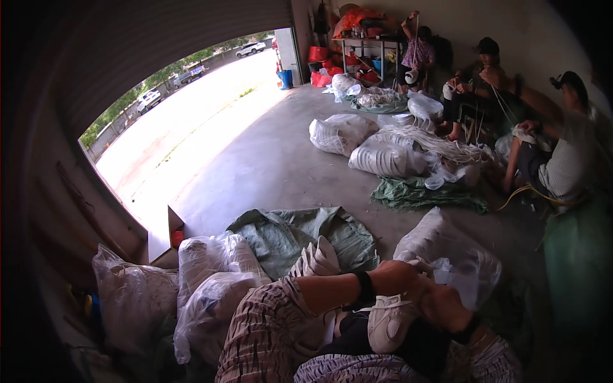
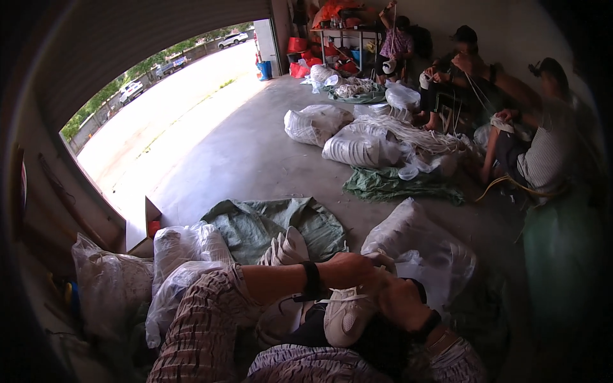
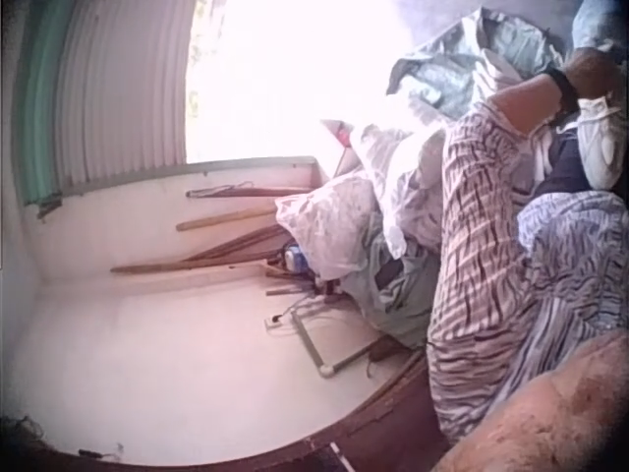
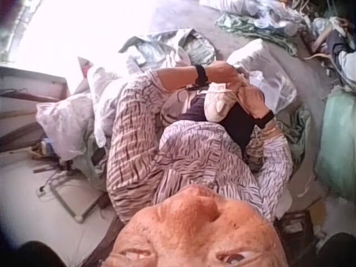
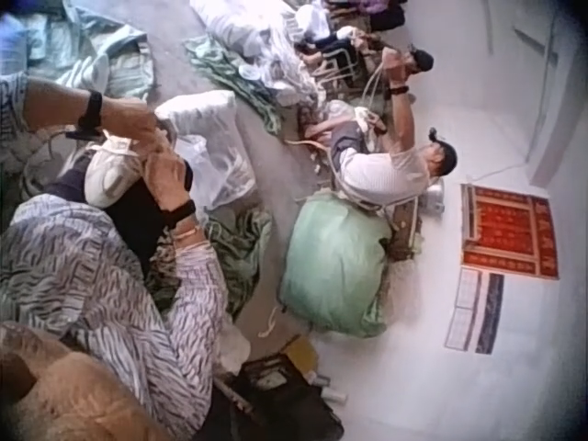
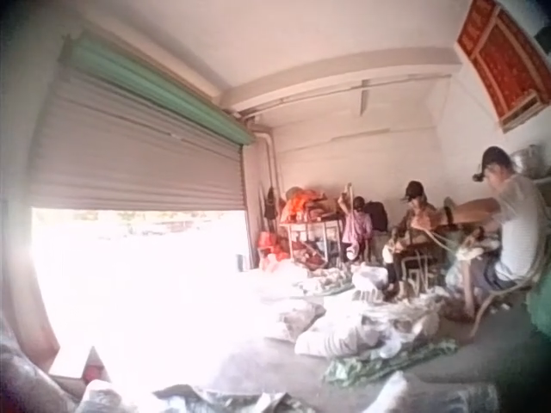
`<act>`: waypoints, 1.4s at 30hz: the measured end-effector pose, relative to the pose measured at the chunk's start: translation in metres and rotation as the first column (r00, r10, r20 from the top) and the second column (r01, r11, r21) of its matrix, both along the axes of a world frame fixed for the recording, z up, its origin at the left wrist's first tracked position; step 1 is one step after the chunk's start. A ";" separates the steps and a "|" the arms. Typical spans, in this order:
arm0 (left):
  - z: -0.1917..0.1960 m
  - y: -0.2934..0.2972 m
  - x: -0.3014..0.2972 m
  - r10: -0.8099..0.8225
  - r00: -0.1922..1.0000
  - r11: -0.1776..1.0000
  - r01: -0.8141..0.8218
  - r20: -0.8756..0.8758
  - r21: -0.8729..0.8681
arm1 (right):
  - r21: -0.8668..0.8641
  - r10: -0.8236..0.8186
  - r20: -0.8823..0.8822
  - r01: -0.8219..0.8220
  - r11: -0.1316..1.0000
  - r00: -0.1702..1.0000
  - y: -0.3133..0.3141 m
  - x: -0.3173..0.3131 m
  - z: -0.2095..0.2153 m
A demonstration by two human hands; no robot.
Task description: Insert laces into a shoe and tighten them.
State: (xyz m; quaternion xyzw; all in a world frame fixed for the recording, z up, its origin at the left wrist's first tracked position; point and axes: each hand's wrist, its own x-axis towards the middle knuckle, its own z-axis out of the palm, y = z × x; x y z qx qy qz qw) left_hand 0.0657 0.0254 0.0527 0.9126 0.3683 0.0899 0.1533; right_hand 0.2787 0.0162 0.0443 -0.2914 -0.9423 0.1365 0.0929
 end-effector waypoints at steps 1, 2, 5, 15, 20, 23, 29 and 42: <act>0.014 -0.010 0.004 0.110 0.993 0.985 -0.104 0.043 -0.135 | 0.001 -0.023 -0.019 0.023 1.000 1.000 -0.004 -0.005 0.009; 0.014 -0.012 0.001 0.099 0.994 0.986 -0.092 0.042 -0.142 | 0.001 -0.050 -0.038 0.050 0.999 0.998 -0.007 -0.010 0.014; 0.017 -0.017 -0.007 0.039 0.999 0.990 -0.040 -0.010 -0.135 | -0.019 -0.080 -0.062 0.079 0.997 0.995 -0.016 -0.010 0.006; 0.010 -0.018 -0.009 0.216 0.908 0.973 -0.169 0.360 -0.157 | -0.628 -0.613 -0.778 -0.132 0.767 0.138 0.005 0.008 0.073; 0.018 -0.013 0.001 0.117 0.971 0.993 -0.112 0.209 -0.034 | -0.915 -0.814 -0.395 -0.107 0.389 0.426 -0.005 0.045 0.026; 0.033 -0.022 0.000 -0.017 0.991 0.995 0.031 -0.136 0.096 | -0.949 -0.811 -0.306 -0.089 0.303 0.498 -0.024 0.038 0.013; 0.036 -0.021 0.009 0.063 0.978 0.998 -0.057 -0.201 0.033 | -0.955 -0.824 -0.280 -0.059 0.289 0.493 -0.033 0.045 -0.001; 0.031 -0.040 0.022 0.234 0.972 0.969 -0.230 0.034 -0.086 | -0.921 -0.827 -0.379 -0.080 0.382 0.415 -0.033 0.054 -0.005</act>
